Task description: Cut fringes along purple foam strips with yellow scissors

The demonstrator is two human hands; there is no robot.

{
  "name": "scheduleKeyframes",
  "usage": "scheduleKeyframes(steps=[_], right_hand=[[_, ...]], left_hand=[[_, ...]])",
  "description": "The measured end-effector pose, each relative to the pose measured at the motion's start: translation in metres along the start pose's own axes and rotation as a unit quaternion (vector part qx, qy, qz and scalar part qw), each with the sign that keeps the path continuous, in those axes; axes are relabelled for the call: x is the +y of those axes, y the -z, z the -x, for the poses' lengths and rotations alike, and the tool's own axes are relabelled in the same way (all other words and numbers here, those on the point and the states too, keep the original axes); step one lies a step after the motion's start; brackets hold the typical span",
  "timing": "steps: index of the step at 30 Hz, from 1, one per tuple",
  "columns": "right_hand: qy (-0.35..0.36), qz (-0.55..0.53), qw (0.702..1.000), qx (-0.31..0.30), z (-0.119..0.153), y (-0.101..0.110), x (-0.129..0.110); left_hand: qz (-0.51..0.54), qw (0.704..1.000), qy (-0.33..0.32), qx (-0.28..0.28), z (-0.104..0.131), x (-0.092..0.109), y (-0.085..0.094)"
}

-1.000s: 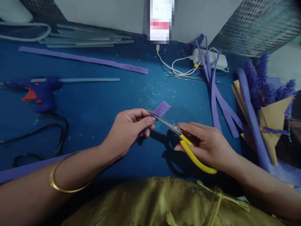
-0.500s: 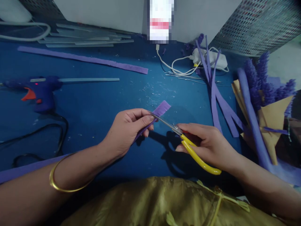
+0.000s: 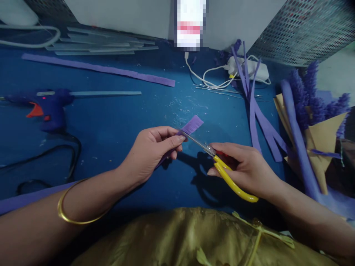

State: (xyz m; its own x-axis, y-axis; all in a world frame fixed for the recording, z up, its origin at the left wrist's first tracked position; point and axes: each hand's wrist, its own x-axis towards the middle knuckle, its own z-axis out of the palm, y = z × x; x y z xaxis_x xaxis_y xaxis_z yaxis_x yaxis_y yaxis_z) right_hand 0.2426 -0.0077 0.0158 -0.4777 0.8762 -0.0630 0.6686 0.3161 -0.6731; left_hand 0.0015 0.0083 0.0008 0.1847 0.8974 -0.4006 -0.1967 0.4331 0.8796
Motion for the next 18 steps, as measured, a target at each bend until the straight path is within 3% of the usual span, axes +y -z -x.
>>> scheduleKeyframes(steps=[18], right_hand=[[0.016,0.049,0.999,0.003,-0.0014,-0.0019,-0.0019]], left_hand=[[-0.002,0.999,-0.024,0.048,0.0014,-0.0010,-0.0022]])
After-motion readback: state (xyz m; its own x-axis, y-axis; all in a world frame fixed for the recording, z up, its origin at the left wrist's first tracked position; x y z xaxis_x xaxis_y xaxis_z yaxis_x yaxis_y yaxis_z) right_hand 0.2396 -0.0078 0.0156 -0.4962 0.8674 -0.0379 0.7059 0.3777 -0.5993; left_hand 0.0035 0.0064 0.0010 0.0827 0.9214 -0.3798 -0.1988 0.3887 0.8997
